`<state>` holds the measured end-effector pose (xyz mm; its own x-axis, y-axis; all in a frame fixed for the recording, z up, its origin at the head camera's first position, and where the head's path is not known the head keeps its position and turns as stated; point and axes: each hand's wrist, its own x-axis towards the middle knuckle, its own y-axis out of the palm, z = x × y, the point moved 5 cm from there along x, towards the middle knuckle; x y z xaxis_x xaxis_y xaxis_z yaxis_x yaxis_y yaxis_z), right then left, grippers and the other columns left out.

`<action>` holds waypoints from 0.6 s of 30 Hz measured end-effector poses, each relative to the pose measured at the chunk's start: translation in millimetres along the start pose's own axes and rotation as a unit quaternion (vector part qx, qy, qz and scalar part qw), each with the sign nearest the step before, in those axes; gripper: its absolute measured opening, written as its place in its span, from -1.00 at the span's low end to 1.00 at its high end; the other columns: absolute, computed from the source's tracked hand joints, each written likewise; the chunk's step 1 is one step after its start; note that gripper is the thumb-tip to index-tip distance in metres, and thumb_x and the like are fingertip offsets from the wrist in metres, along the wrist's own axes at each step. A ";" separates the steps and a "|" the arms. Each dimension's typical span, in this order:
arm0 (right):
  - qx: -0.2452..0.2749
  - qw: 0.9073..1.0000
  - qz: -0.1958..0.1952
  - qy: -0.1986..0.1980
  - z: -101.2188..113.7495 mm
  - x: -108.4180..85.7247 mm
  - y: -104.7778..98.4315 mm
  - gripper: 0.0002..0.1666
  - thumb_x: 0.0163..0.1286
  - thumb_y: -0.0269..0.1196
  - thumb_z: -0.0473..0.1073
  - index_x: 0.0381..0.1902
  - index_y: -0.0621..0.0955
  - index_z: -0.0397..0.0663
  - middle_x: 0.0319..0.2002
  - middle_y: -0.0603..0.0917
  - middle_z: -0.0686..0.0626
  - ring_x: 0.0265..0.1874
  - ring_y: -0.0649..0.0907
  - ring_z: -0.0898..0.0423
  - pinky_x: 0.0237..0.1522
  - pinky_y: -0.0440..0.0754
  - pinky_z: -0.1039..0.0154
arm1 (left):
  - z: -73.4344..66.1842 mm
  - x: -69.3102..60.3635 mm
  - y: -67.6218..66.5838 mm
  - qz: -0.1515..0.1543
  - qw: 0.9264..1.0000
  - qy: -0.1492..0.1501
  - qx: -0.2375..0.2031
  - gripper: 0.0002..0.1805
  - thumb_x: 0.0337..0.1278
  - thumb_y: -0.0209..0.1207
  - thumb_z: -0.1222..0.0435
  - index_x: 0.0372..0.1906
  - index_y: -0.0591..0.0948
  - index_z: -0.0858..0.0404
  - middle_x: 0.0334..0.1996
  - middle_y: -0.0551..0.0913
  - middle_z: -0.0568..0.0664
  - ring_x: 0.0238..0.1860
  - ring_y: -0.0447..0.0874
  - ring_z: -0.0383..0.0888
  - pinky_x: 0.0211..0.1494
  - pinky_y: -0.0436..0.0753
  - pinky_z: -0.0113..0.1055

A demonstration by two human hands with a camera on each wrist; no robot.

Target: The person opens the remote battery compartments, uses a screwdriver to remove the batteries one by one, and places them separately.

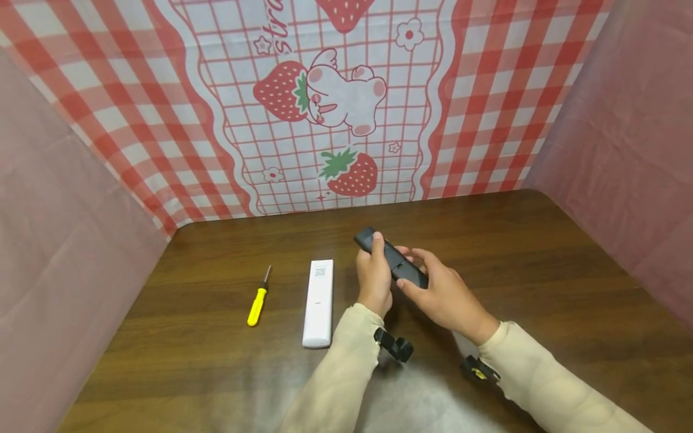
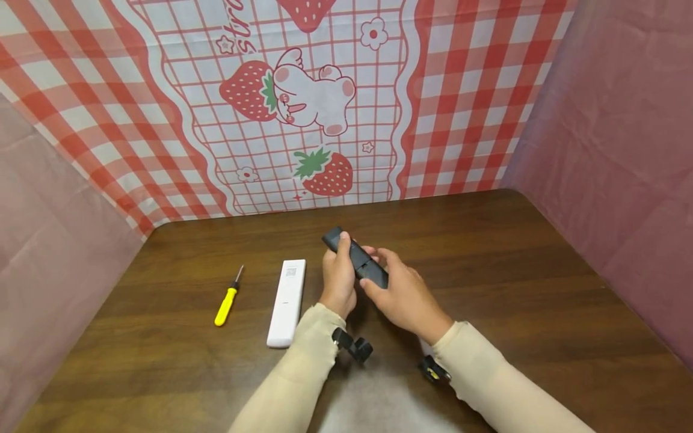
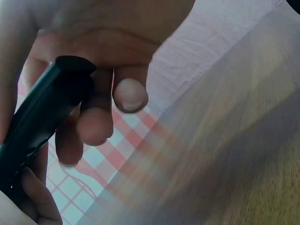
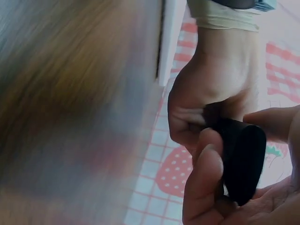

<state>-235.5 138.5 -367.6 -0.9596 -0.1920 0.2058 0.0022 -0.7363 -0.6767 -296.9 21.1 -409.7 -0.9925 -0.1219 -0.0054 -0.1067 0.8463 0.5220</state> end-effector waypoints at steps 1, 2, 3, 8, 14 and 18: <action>-0.020 1.000 -0.008 -0.013 1.0 -0.4 -0.2 -0.20 0.35 0.35 -0.02 0.39 0.34 -0.30 0.13 0.60 -0.27 -0.04 0.64 -0.08 -0.06 0.59 0.01 | 0.1 0.5 -0.5 -0.003 1.000 0.000 0.002 -0.61 0.57 -0.06 0.08 -0.04 0.51 0.36 -0.44 0.71 0.17 -0.44 0.74 0.01 -0.17 0.71 -0.12; -0.035 0.999 -0.016 -0.026 2.0 -0.6 -0.2 -0.21 0.34 0.36 -0.04 0.39 0.35 -0.30 0.13 0.60 -0.26 -0.01 0.64 -0.10 -0.02 0.57 -0.02 | 0.0 1.0 -0.8 -0.005 1.000 0.002 0.002 -0.60 0.57 -0.07 0.08 -0.04 0.52 0.37 -0.44 0.72 0.17 -0.43 0.74 0.01 -0.16 0.71 -0.12; -0.047 0.998 -0.022 -0.037 3.0 -0.7 -0.1 -0.22 0.33 0.37 -0.06 0.38 0.36 -0.30 0.14 0.60 -0.26 0.01 0.63 -0.11 0.01 0.56 -0.05 | 0.1 1.5 -1.3 -0.008 1.000 0.002 0.004 -0.60 0.57 -0.06 0.08 -0.05 0.53 0.37 -0.44 0.72 0.17 -0.43 0.75 0.02 -0.15 0.71 -0.12; -0.110 0.990 -0.037 -0.075 7.4 -4.9 0.3 -0.27 0.31 0.40 -0.04 0.33 0.45 -0.27 0.11 0.63 -0.22 -0.04 0.65 -0.10 -0.05 0.58 -0.07 | 0.7 1.7 -2.9 -0.017 1.000 0.008 0.015 -0.61 0.56 -0.06 0.07 -0.08 0.55 0.35 -0.44 0.73 0.16 -0.33 0.75 0.07 -0.14 0.70 -0.14; -0.164 0.982 -0.034 -0.085 9.1 -8.5 0.1 -0.29 0.30 0.40 0.04 0.31 0.49 -0.14 0.03 0.65 -0.13 -0.21 0.67 -0.02 -0.26 0.61 -0.03 | 1.7 2.4 -3.3 -0.027 0.999 0.018 0.014 -0.62 0.55 -0.06 0.07 -0.12 0.53 0.34 -0.44 0.73 0.20 -0.26 0.74 0.21 -0.16 0.70 -0.17; -0.172 0.981 -0.034 -0.083 8.9 -8.6 -0.6 -0.29 0.30 0.39 0.06 0.31 0.50 -0.12 0.07 0.65 -0.14 -0.16 0.68 -0.05 -0.22 0.62 -0.05 | 1.4 2.6 -2.3 -0.025 0.999 0.020 0.010 -0.62 0.55 -0.06 0.08 -0.12 0.53 0.35 -0.45 0.73 0.23 -0.22 0.72 0.31 -0.17 0.71 -0.17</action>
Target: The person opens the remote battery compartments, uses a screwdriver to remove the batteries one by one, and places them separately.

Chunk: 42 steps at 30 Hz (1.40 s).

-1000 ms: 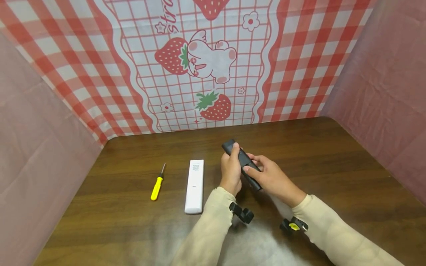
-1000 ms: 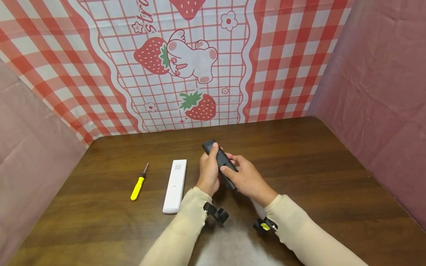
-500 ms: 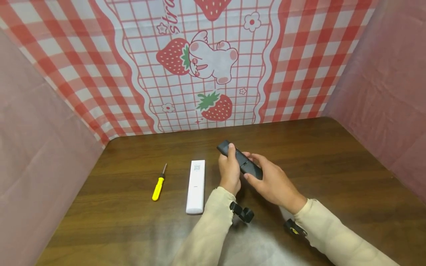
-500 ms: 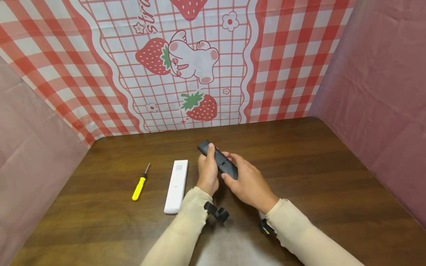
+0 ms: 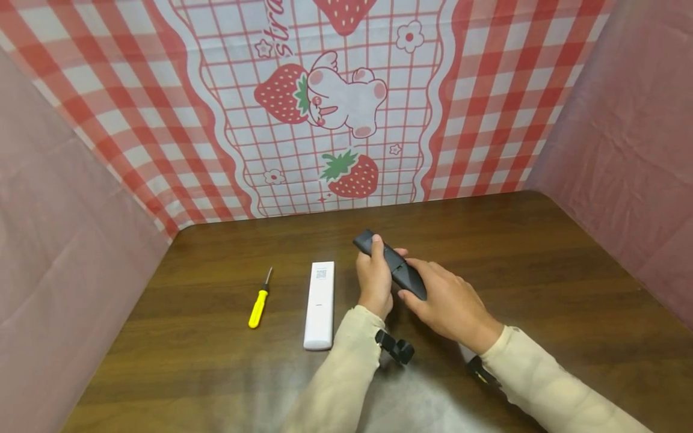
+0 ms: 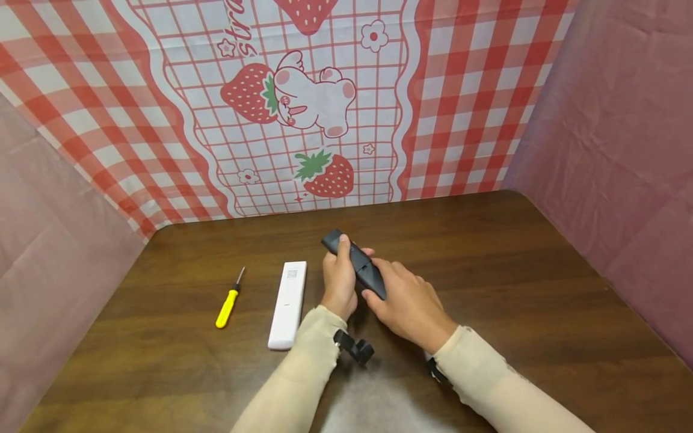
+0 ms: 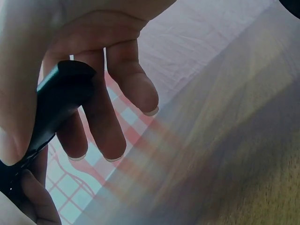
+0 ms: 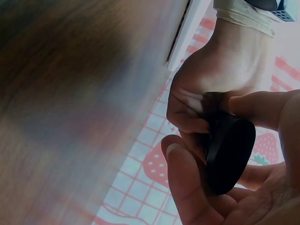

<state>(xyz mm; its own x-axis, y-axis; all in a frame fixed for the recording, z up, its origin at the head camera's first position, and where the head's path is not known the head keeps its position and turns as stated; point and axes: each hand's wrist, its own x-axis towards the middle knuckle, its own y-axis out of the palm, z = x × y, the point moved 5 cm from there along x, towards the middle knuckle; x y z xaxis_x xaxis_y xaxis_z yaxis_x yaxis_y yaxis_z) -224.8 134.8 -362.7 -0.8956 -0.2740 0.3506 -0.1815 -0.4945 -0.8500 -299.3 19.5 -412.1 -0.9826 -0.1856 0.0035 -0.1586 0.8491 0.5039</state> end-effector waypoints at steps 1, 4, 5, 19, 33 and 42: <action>-0.001 1.000 0.000 0.000 0.0 0.0 -0.1 -0.29 0.30 0.39 0.06 0.31 0.50 -0.12 0.07 0.65 -0.14 -0.16 0.68 -0.05 -0.22 0.62 -0.05 | -0.3 -0.1 0.3 0.000 1.000 0.001 0.000 -0.62 0.55 -0.06 0.08 -0.11 0.53 0.35 -0.45 0.73 0.23 -0.22 0.72 0.31 -0.17 0.71 -0.17; -0.001 1.000 0.001 0.000 0.1 0.0 -0.3 -0.29 0.30 0.39 0.05 0.31 0.50 -0.13 0.07 0.65 -0.14 -0.16 0.68 -0.05 -0.21 0.62 -0.05 | -0.7 -0.6 0.8 0.002 1.000 0.001 0.004 -0.61 0.55 -0.06 0.08 -0.06 0.52 0.36 -0.45 0.73 0.23 -0.21 0.72 0.30 -0.15 0.70 -0.17; -0.001 1.000 0.001 0.000 0.2 -0.1 -0.5 -0.29 0.30 0.39 0.05 0.32 0.50 -0.13 0.07 0.65 -0.15 -0.16 0.68 -0.06 -0.21 0.62 -0.05 | -0.8 -0.9 1.0 0.002 1.000 0.001 0.005 -0.61 0.55 -0.06 0.08 -0.05 0.52 0.37 -0.45 0.73 0.23 -0.21 0.72 0.29 -0.14 0.70 -0.16; 0.005 1.000 0.005 -0.009 1.4 -1.4 -1.1 -0.31 0.33 0.35 0.01 0.33 0.49 -0.18 0.07 0.65 -0.17 -0.13 0.69 -0.06 -0.17 0.63 -0.04 | 1.0 -1.6 0.1 0.003 1.000 0.002 0.002 -0.61 0.55 -0.05 0.08 -0.01 0.51 0.37 -0.45 0.72 0.24 -0.29 0.75 0.22 -0.19 0.72 -0.15; 0.002 1.000 0.007 0.007 2.1 -0.2 -2.8 -0.26 0.32 0.35 0.04 0.34 0.48 -0.24 0.13 0.64 -0.22 -0.06 0.69 -0.12 -0.11 0.62 -0.08 | 0.4 0.4 -1.2 0.006 1.000 0.000 0.003 -0.60 0.55 -0.05 0.08 0.00 0.51 0.37 -0.43 0.73 0.25 -0.31 0.75 0.22 -0.18 0.71 -0.14; -0.015 1.000 0.008 0.010 1.3 -0.9 -4.5 -0.26 0.31 0.35 0.05 0.33 0.50 -0.25 0.09 0.67 -0.22 -0.14 0.71 -0.09 -0.21 0.62 -0.06 | 2.2 0.6 -1.8 0.005 1.000 -0.013 0.001 -0.63 0.56 -0.07 0.10 0.01 0.51 0.35 -0.44 0.73 0.22 -0.47 0.75 0.02 -0.22 0.72 -0.11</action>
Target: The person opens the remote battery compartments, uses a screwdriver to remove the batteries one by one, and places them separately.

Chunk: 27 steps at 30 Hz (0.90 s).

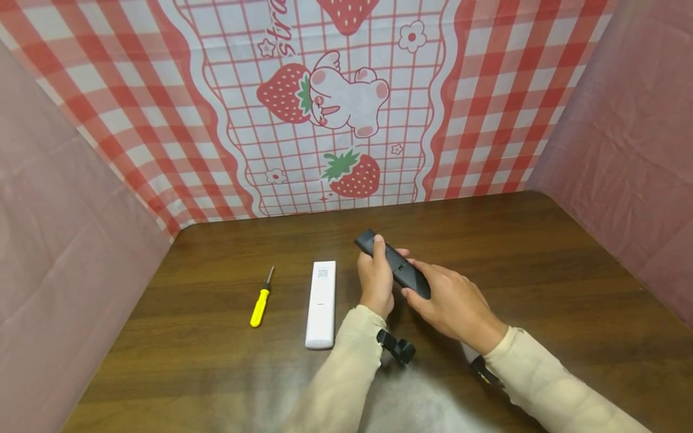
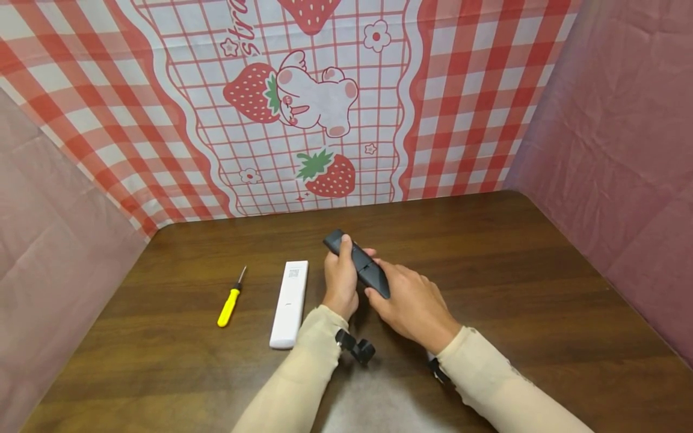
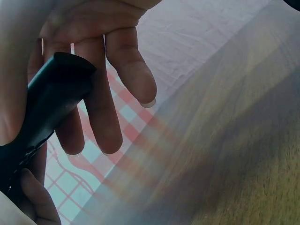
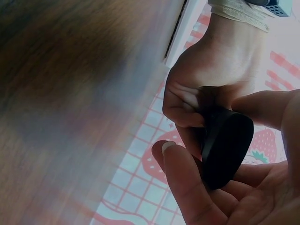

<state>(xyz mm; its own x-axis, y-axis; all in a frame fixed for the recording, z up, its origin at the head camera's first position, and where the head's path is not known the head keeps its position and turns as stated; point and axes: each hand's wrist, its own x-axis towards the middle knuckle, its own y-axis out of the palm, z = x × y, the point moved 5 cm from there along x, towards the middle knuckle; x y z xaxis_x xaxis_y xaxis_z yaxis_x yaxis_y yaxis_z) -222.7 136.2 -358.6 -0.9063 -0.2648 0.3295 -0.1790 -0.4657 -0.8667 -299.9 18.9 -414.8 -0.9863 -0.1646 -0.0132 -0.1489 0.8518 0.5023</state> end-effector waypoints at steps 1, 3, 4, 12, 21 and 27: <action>-0.002 1.000 -0.001 0.000 -0.2 -0.2 0.0 -0.26 0.31 0.35 0.05 0.33 0.50 -0.24 0.08 0.68 -0.21 -0.15 0.71 -0.09 -0.23 0.62 -0.06 | 0.4 0.1 -0.1 -0.001 1.000 -0.001 -0.001 -0.63 0.56 -0.06 0.10 0.02 0.51 0.35 -0.44 0.73 0.23 -0.48 0.75 0.03 -0.22 0.72 -0.10; -0.006 1.000 -0.002 -0.002 -0.5 -0.3 0.0 -0.26 0.30 0.36 0.06 0.32 0.52 -0.24 0.06 0.69 -0.20 -0.18 0.72 -0.09 -0.26 0.62 -0.05 | 1.0 0.0 -0.2 -0.002 1.000 -0.002 -0.002 -0.62 0.56 -0.06 0.10 0.03 0.51 0.35 -0.44 0.73 0.23 -0.48 0.75 0.04 -0.23 0.73 -0.09; -0.008 1.000 -0.003 -0.002 -0.7 -0.3 -0.1 -0.26 0.30 0.36 0.06 0.32 0.52 -0.24 0.05 0.70 -0.20 -0.19 0.72 -0.08 -0.27 0.62 -0.05 | 1.3 0.0 -0.1 -0.002 1.000 -0.002 -0.003 -0.62 0.56 -0.06 0.10 0.03 0.51 0.35 -0.44 0.73 0.24 -0.48 0.75 0.04 -0.24 0.73 -0.09; -0.018 1.000 0.001 -0.004 -0.6 0.8 -1.0 -0.27 0.29 0.37 0.07 0.29 0.54 -0.24 -0.01 0.72 -0.17 -0.30 0.70 -0.03 -0.35 0.60 -0.01 | 2.2 0.8 -0.3 -0.003 1.000 0.000 -0.004 -0.63 0.56 -0.07 0.10 -0.02 0.51 0.36 -0.45 0.73 0.24 -0.50 0.75 0.05 -0.26 0.73 -0.07; -0.019 1.000 0.003 -0.002 0.7 -0.9 -2.3 -0.29 0.30 0.37 0.05 0.29 0.55 -0.24 -0.03 0.73 -0.18 -0.28 0.72 -0.05 -0.33 0.62 -0.03 | 3.0 0.0 0.0 0.005 1.000 0.003 -0.001 -0.62 0.57 -0.07 0.10 -0.02 0.52 0.36 -0.44 0.73 0.23 -0.50 0.75 0.04 -0.25 0.73 -0.08; -0.023 1.000 -0.002 -0.002 1.1 -3.1 -2.9 -0.30 0.31 0.36 0.05 0.30 0.55 -0.21 -0.02 0.73 -0.17 -0.26 0.72 -0.07 -0.35 0.61 -0.05 | 2.9 -0.9 0.7 0.011 1.000 0.007 0.000 -0.62 0.56 -0.07 0.09 -0.05 0.52 0.36 -0.43 0.73 0.22 -0.49 0.75 0.03 -0.25 0.73 -0.09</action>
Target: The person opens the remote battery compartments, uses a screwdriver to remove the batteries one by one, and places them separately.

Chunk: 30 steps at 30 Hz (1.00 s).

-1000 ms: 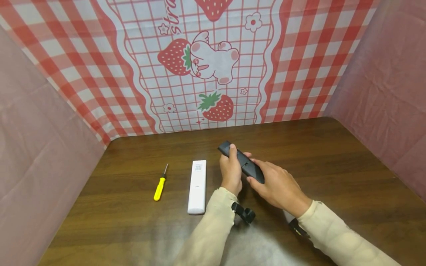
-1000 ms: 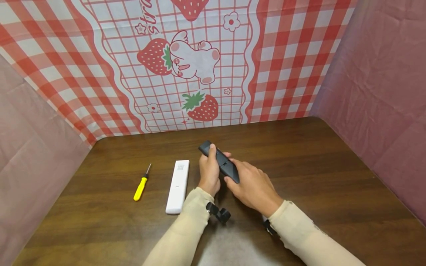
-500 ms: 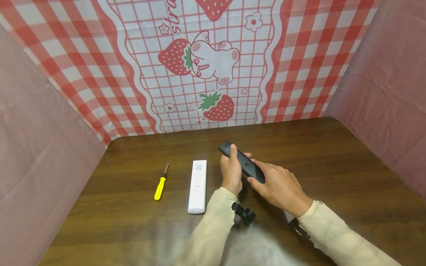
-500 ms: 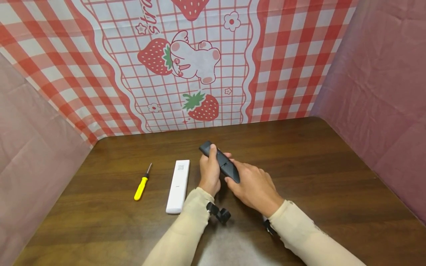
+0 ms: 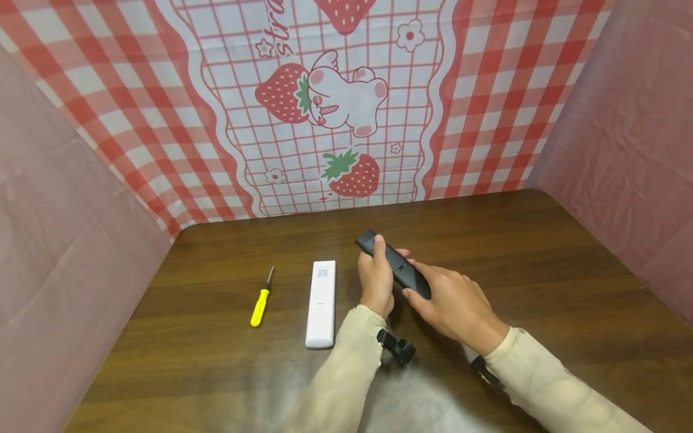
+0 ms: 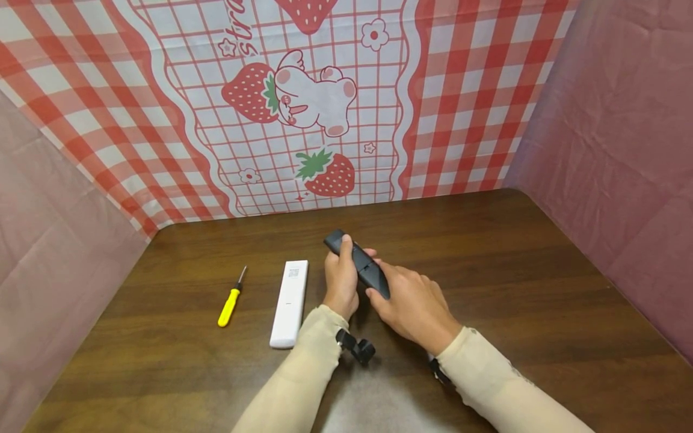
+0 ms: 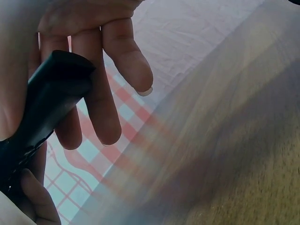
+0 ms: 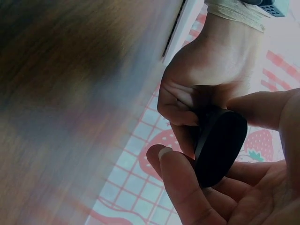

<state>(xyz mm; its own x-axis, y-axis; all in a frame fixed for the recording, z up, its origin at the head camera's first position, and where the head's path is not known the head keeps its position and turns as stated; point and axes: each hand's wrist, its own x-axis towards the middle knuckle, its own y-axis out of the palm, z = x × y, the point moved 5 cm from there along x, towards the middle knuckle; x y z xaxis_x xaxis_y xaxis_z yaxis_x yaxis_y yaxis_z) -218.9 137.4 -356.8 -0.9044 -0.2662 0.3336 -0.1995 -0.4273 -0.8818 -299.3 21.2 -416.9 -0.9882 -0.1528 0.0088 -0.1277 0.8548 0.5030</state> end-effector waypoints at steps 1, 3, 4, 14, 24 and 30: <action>-0.001 1.000 -0.001 -0.001 0.1 0.0 0.0 -0.30 0.31 0.36 0.05 0.30 0.55 -0.21 -0.02 0.73 -0.17 -0.27 0.72 -0.07 -0.35 0.61 -0.05 | -0.2 0.0 0.1 0.001 1.000 0.000 -0.001 -0.62 0.56 -0.07 0.09 -0.05 0.52 0.36 -0.43 0.73 0.22 -0.49 0.75 0.03 -0.25 0.73 -0.09; -0.003 1.000 -0.003 -0.004 0.3 0.0 0.1 -0.30 0.30 0.36 0.06 0.30 0.55 -0.21 -0.03 0.73 -0.16 -0.28 0.72 -0.06 -0.36 0.61 -0.04 | -0.2 0.2 0.0 0.002 1.000 0.001 -0.001 -0.61 0.56 -0.07 0.08 -0.04 0.52 0.36 -0.43 0.73 0.22 -0.50 0.74 0.03 -0.25 0.73 -0.09; -0.004 1.000 -0.004 -0.006 0.5 -0.1 0.0 -0.30 0.30 0.36 0.05 0.29 0.55 -0.21 -0.03 0.73 -0.16 -0.29 0.72 -0.05 -0.37 0.61 -0.03 | -0.1 0.2 -0.1 0.002 1.000 0.001 -0.002 -0.61 0.56 -0.07 0.08 -0.04 0.52 0.36 -0.43 0.73 0.22 -0.50 0.74 0.03 -0.25 0.73 -0.08; -0.014 1.000 -0.008 -0.008 1.4 -0.6 -0.4 -0.33 0.30 0.37 0.05 0.26 0.57 -0.21 -0.02 0.73 -0.17 -0.27 0.73 -0.09 -0.37 0.62 -0.05 | 0.8 1.0 -2.7 0.000 1.000 -0.004 -0.001 -0.60 0.56 -0.06 0.06 0.02 0.50 0.36 -0.43 0.73 0.21 -0.48 0.75 0.04 -0.23 0.73 -0.08; -0.020 1.000 -0.022 -0.009 1.1 -3.1 -1.9 -0.37 0.29 0.37 0.05 0.21 0.60 -0.18 0.00 0.72 -0.16 -0.22 0.74 -0.14 -0.35 0.63 -0.12 | -2.6 0.9 -6.2 0.006 1.000 0.001 0.006 -0.57 0.57 -0.08 0.03 0.12 0.46 0.33 -0.39 0.73 0.22 -0.43 0.77 0.04 -0.19 0.72 -0.08; -0.023 0.999 -0.023 -0.010 0.5 -2.9 -1.6 -0.37 0.29 0.37 0.08 0.20 0.60 -0.17 -0.02 0.72 -0.15 -0.28 0.73 -0.12 -0.40 0.63 -0.09 | -2.1 0.0 -6.0 0.006 1.000 0.002 0.010 -0.55 0.57 -0.09 0.02 0.17 0.44 0.33 -0.39 0.73 0.22 -0.43 0.77 0.04 -0.19 0.72 -0.08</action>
<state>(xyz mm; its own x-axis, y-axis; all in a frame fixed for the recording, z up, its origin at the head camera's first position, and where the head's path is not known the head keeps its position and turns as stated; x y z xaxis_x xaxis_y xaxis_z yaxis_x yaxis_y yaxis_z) -215.8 138.5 -356.2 -0.8863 -0.2649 0.3799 -0.2578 -0.3992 -0.8798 -298.3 14.9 -418.1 -0.9894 -0.1443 0.0175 -0.1177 0.8661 0.4858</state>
